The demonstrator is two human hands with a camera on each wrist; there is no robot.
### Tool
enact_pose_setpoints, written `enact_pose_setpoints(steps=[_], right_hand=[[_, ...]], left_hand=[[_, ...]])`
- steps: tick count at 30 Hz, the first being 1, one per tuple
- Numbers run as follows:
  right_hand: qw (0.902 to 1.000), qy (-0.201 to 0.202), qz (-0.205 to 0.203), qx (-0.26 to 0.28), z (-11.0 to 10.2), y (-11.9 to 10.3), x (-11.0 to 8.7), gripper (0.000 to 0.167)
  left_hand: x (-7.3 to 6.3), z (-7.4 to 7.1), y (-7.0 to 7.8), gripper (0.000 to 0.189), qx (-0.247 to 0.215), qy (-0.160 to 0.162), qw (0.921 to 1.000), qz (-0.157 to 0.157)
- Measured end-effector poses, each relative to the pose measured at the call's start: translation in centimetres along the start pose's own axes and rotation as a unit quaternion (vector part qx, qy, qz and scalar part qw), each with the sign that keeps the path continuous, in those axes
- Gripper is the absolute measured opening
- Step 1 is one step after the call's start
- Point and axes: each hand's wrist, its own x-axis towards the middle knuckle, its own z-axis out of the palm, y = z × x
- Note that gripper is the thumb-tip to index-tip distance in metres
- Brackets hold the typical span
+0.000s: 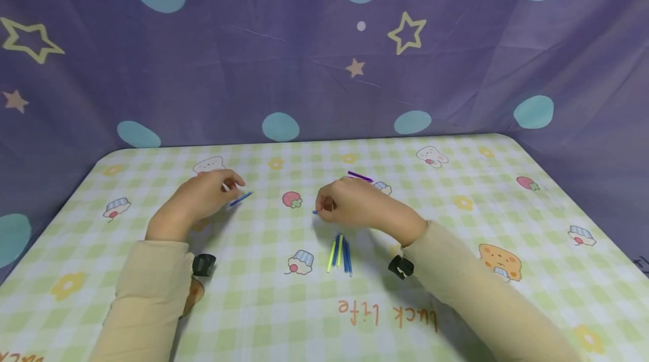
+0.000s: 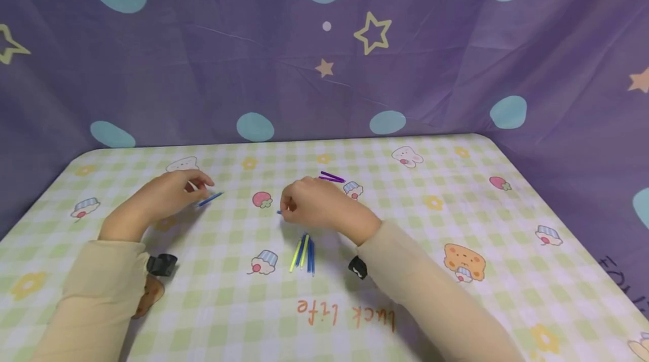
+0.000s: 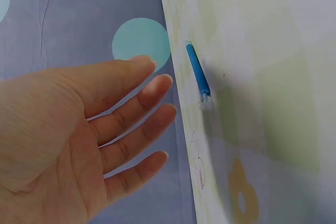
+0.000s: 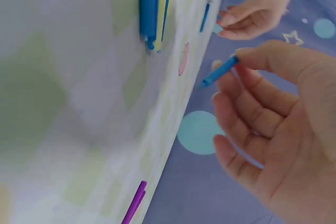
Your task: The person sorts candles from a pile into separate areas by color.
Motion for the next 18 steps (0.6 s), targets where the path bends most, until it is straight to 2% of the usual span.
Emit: enact_pose_setpoints(steps=[5, 9, 18], right_hand=[[0.999, -0.027, -0.033, -0.014, 0.1, -0.7, 2.5, 0.005], [0.9979, -0.046, -0.044, -0.014, 0.5, -1.3, 4.7, 0.005], [0.9948, -0.097, -0.019, -0.022, 1.3, -2.6, 9.4, 0.019]], left_hand=[[-0.2, -0.3, 0.1, 0.03, 0.004, 0.003, 1.0, -0.005], [-0.2, -0.5, 0.2, 0.03, 0.005, 0.003, 1.0, -0.004], [-0.4, -0.9, -0.5, 0.033, 0.006, 0.022, 0.9997, -0.013]])
